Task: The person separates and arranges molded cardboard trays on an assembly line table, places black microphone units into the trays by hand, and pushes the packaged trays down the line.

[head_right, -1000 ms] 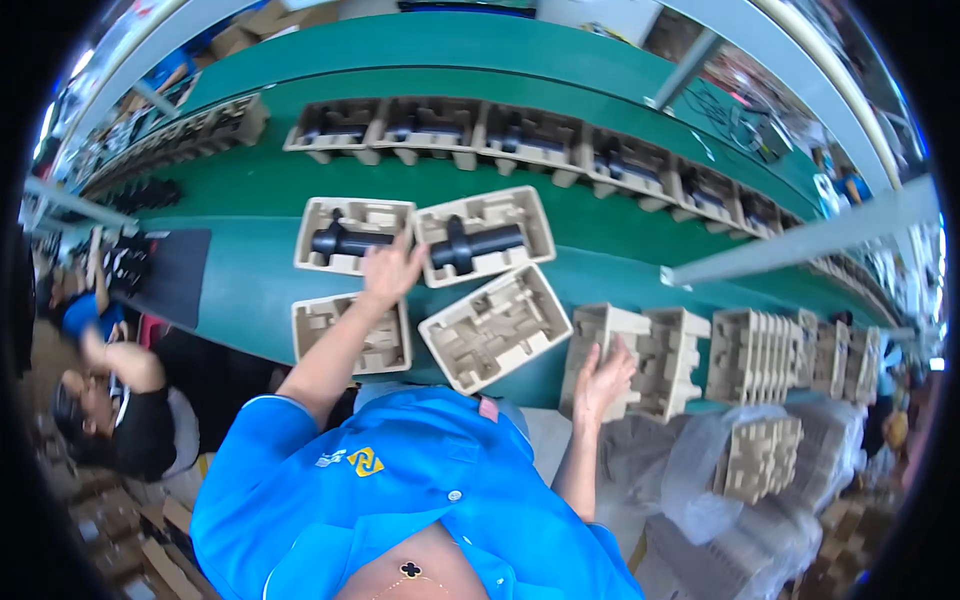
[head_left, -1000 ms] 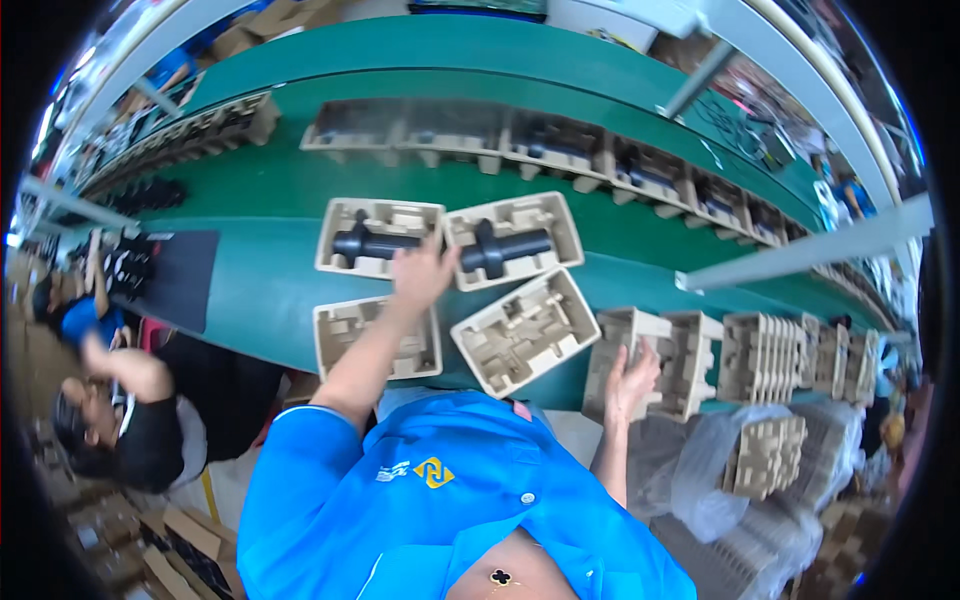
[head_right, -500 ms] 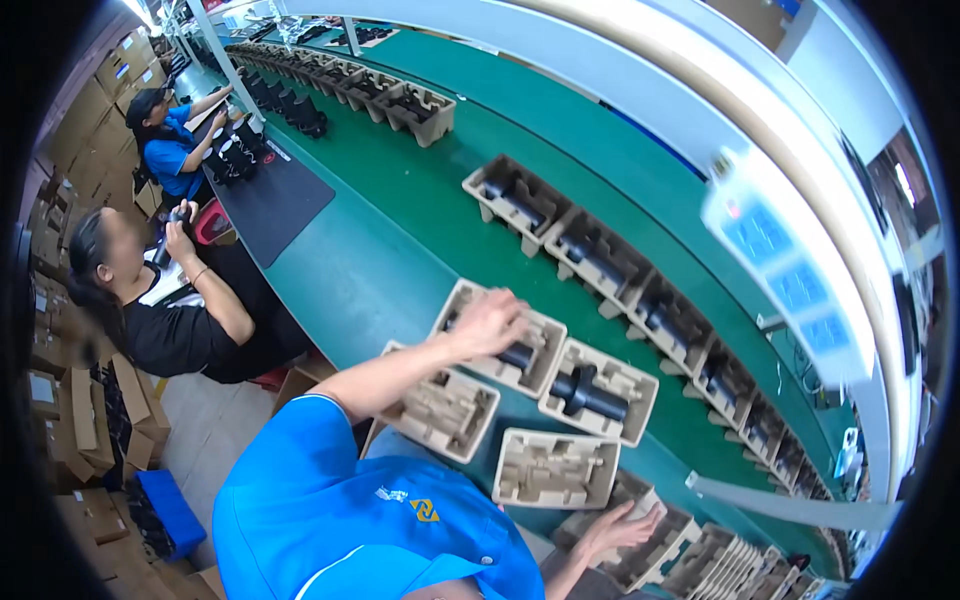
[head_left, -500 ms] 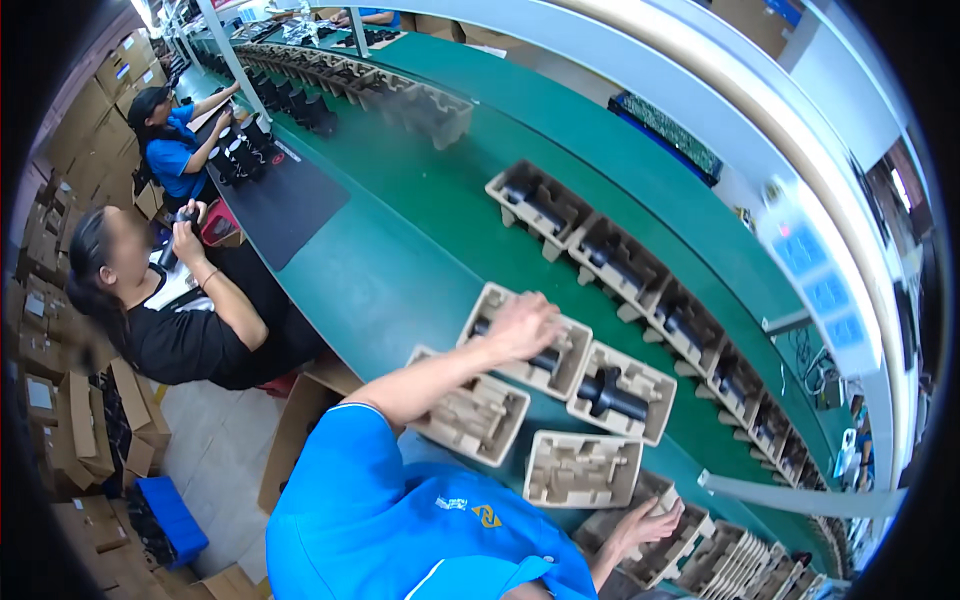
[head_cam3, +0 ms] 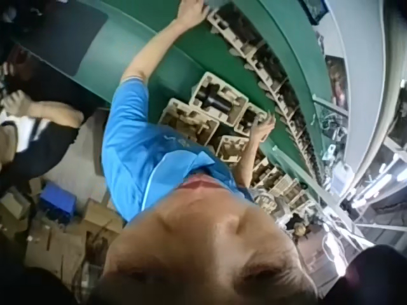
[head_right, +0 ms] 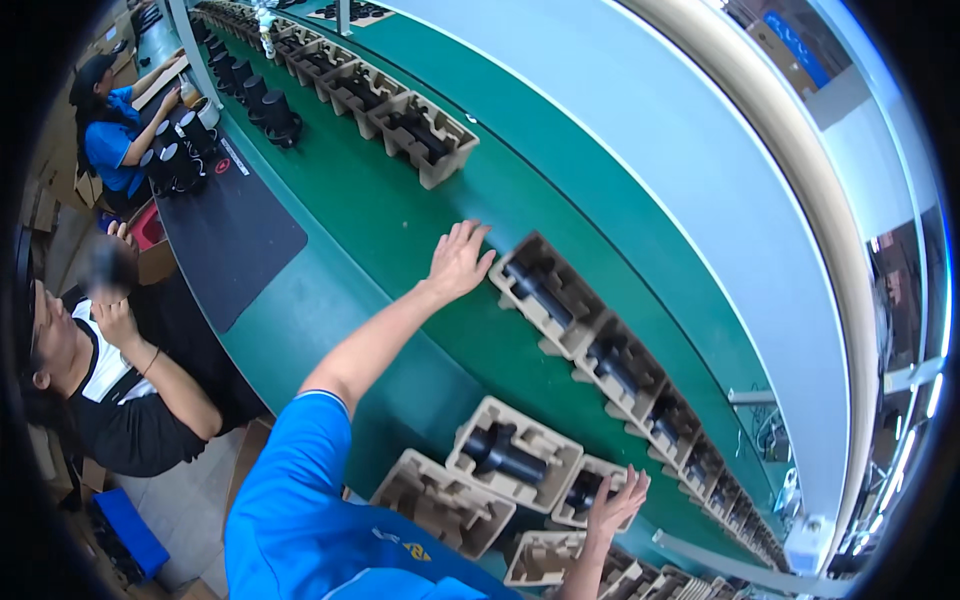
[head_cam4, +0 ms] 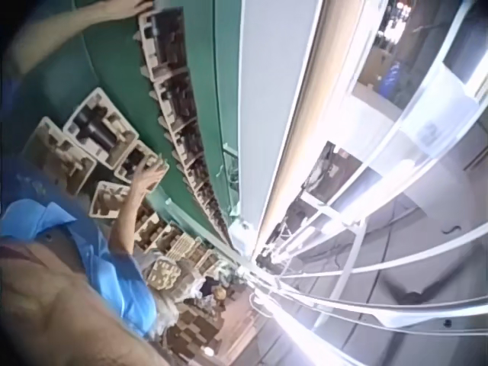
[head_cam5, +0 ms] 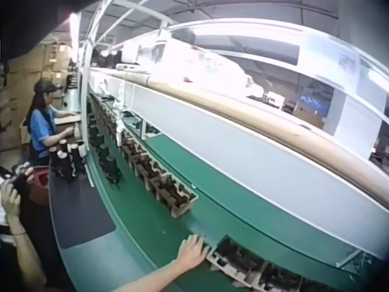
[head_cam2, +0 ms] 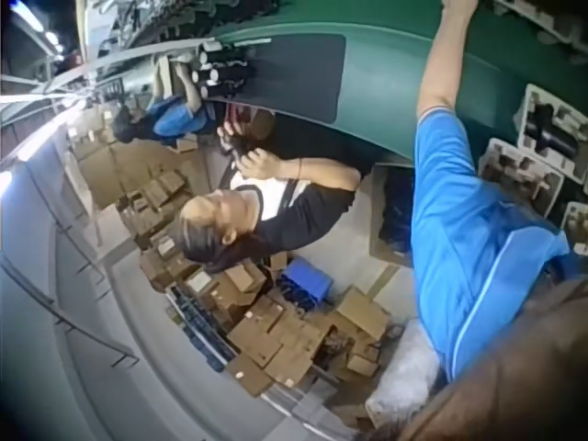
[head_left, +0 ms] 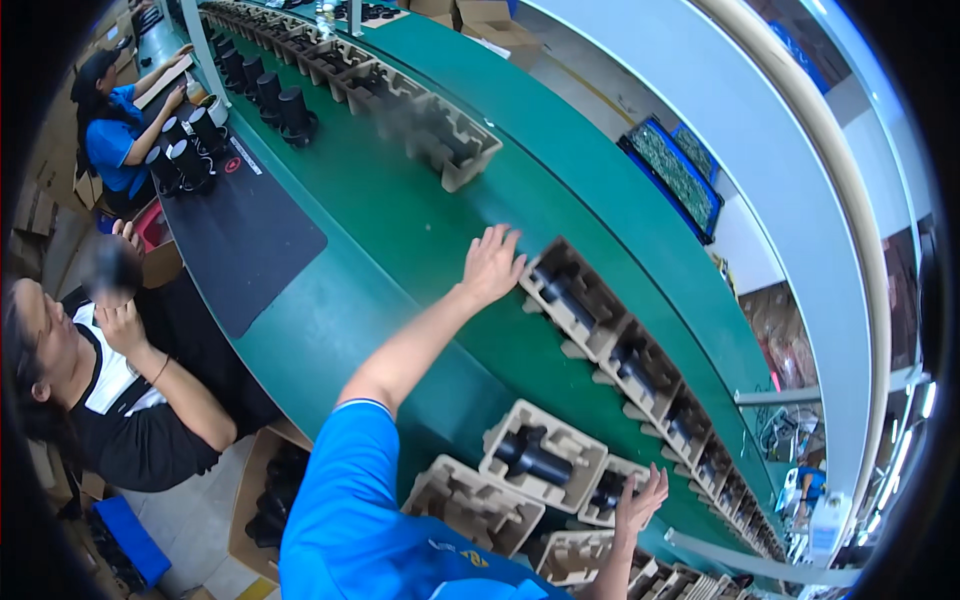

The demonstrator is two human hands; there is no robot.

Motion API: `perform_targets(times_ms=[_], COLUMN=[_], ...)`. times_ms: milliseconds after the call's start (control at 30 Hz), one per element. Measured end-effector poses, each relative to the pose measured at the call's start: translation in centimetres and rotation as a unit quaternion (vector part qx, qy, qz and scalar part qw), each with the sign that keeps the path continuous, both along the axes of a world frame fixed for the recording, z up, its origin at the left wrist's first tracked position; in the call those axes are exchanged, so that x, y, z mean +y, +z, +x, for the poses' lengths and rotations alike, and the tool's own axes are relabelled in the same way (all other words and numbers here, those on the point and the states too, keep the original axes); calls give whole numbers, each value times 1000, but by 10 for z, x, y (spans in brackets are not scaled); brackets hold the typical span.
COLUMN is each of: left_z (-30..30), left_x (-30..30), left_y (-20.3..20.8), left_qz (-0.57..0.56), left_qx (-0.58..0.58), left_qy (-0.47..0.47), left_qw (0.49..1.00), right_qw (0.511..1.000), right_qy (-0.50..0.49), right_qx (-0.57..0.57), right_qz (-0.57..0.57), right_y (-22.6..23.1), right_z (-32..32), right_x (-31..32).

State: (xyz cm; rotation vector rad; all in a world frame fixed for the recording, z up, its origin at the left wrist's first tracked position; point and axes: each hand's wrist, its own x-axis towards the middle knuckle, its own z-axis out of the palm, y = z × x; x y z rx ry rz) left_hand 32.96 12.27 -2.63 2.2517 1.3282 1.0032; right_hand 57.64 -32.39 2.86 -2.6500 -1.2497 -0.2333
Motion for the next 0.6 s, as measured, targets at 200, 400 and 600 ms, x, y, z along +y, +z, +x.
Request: perform_targets(times_ms=[200, 400, 600], left_z=[-18, -22, -42], left_x=[112, 140, 161], left_y=[-26, -38, -39], left_qz=[85, 102, 82], left_qx=[319, 471, 567], left_qy=[42, 26, 26], left_qw=[943, 876, 819], right_qw=[995, 993, 992], right_qy=[89, 49, 38], right_qx=[34, 71, 109], right_qz=[-36, -79, -59], right_y=[7, -26, -31], right_z=[-21, -21, -35], right_x=[64, 40, 43])
